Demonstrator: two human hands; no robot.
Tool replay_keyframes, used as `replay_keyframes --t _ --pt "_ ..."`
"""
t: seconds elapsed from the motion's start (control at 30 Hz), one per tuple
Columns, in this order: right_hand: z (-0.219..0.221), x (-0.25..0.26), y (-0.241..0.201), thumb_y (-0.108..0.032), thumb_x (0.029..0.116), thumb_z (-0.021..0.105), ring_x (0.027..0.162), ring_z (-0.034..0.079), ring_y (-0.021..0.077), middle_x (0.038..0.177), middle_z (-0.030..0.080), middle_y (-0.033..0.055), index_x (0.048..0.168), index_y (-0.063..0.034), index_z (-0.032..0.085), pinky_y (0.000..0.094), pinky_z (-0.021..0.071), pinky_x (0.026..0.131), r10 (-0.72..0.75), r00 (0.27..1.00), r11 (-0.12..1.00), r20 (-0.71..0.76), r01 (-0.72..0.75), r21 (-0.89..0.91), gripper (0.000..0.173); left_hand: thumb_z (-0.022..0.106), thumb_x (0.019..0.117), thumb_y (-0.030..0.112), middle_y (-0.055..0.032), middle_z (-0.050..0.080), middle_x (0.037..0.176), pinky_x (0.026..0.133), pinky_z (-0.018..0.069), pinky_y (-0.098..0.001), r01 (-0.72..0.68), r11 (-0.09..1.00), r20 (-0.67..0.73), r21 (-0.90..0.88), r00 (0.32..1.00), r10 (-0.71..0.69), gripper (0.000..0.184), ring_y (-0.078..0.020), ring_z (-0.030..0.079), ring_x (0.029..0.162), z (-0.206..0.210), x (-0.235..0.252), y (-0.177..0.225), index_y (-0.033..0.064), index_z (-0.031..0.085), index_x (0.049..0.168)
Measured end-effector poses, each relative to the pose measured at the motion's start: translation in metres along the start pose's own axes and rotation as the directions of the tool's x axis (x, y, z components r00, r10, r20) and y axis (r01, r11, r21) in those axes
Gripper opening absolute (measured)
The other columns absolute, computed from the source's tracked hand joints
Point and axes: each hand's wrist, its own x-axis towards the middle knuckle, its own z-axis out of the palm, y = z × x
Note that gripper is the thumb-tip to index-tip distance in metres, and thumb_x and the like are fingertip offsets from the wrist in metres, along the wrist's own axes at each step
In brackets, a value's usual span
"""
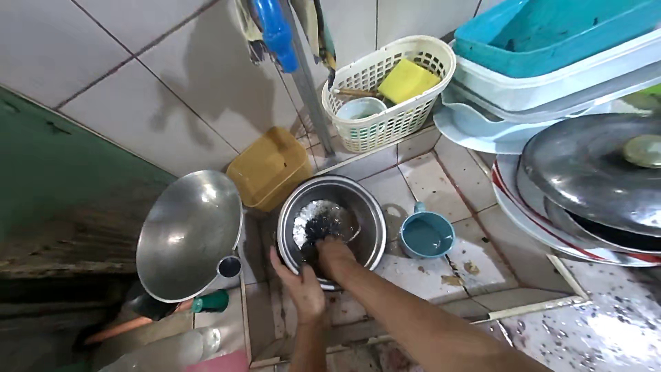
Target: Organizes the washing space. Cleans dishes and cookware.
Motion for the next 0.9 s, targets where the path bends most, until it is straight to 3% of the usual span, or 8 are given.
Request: replay_keyframes --t 0.13,0.27,0.43,0.57,0.63,0.7,0.77,0.9 --pt "0.009 -0.025 -0.007 -0.017 0.0979 0.063 0.123 0.061 0.0408 0.134 0.062 0.0218 0.130 -0.0069 0.066 0.0631 0.0493 0.101 -0.129 0.981 0.989 0.143 0.115 0.096 0.033 0.058 0.0893 -0.009 -0.0071 0.051 0.151 0.102 0.0512 -0.0415 -0.001 0.995 0.113 0.098 0.994 -0.010 0.068 -0.0185 0.056 0.129 -0.022 0.029 0.033 0.0144 0.045 0.152" --pt "0.011 -0.035 0.003 -0.011 0.0981 0.063 0.128 0.058 0.0412 0.139 0.059 0.0207 0.132 -0.0066 0.066 0.0629 0.0475 0.104 -0.237 0.950 0.972 0.205 0.234 0.040 0.034 0.056 0.0829 -0.015 -0.0052 0.057 0.144 0.095 0.0547 -0.0408 -0.014 0.965 0.258 0.261 0.965 -0.056 0.072 -0.0175 0.061 0.122 -0.029 0.048 0.071 0.0186 0.053 0.147" --pt "-0.002 -0.007 0.035 -0.004 0.0996 0.058 0.133 0.054 0.0427 0.143 0.057 0.0226 0.132 -0.0016 0.064 0.0603 0.0484 0.105 -0.242 0.956 0.969 -0.165 0.230 -0.087 0.033 0.056 0.0815 -0.013 -0.0073 0.060 0.140 0.094 0.0542 -0.0482 -0.053 0.921 0.375 0.387 0.921 -0.105 0.075 -0.0207 0.062 0.121 -0.025 0.070 0.080 0.0230 0.053 0.147" --pt "-0.021 0.032 0.011 -0.009 0.1016 0.056 0.129 0.058 0.0399 0.134 0.062 0.0239 0.123 0.0020 0.068 0.0554 0.0499 0.105 -0.160 0.883 0.970 -0.442 0.225 0.097 0.027 0.055 0.0762 -0.010 -0.0025 0.059 0.142 0.098 0.0543 -0.0398 -0.067 0.941 0.429 0.333 0.899 -0.088 0.078 -0.0136 0.060 0.124 -0.024 0.079 0.077 0.0227 0.053 0.147" --pt "-0.016 0.030 -0.006 -0.009 0.0977 0.063 0.128 0.059 0.0397 0.129 0.065 0.0252 0.119 0.0029 0.071 0.0540 0.0481 0.108 -0.250 0.840 0.931 -0.481 0.345 0.119 0.025 0.055 0.0751 -0.010 -0.0021 0.059 0.143 0.098 0.0538 -0.0389 -0.086 0.940 0.441 0.331 0.895 -0.073 0.078 -0.0129 0.060 0.124 -0.024 0.080 0.076 0.0217 0.053 0.146" --pt "0.006 0.029 -0.007 -0.008 0.0927 0.068 0.119 0.065 0.0365 0.118 0.071 0.0209 0.106 0.0011 0.075 0.0512 0.0513 0.105 -0.476 0.698 0.818 -0.535 0.575 0.023 0.017 0.055 0.0758 -0.010 -0.0025 0.059 0.142 0.099 0.0533 -0.0398 -0.115 0.932 0.458 0.344 0.887 -0.060 0.076 -0.0134 0.059 0.124 -0.023 0.083 0.076 0.0209 0.053 0.146" --pt "0.029 0.019 0.005 -0.004 0.0928 0.068 0.119 0.065 0.0337 0.119 0.072 0.0164 0.102 -0.0018 0.077 0.0493 0.0524 0.104 -0.660 0.612 0.692 -0.436 0.721 -0.036 0.013 0.056 0.0771 -0.010 -0.0030 0.059 0.142 0.100 0.0524 -0.0424 -0.133 0.921 0.474 0.366 0.878 -0.061 0.074 -0.0147 0.058 0.125 -0.023 0.087 0.077 0.0203 0.054 0.145" --pt "0.032 0.007 0.031 -0.001 0.0968 0.062 0.117 0.064 0.0309 0.118 0.070 0.0120 0.104 -0.0040 0.076 0.0470 0.0532 0.100 -0.758 0.639 0.652 -0.127 0.750 -0.117 0.017 0.056 0.0772 -0.010 -0.0024 0.060 0.142 0.099 0.0527 -0.0420 -0.125 0.913 0.466 0.388 0.882 -0.077 0.074 -0.0136 0.059 0.125 -0.021 0.090 0.078 0.0223 0.056 0.144"
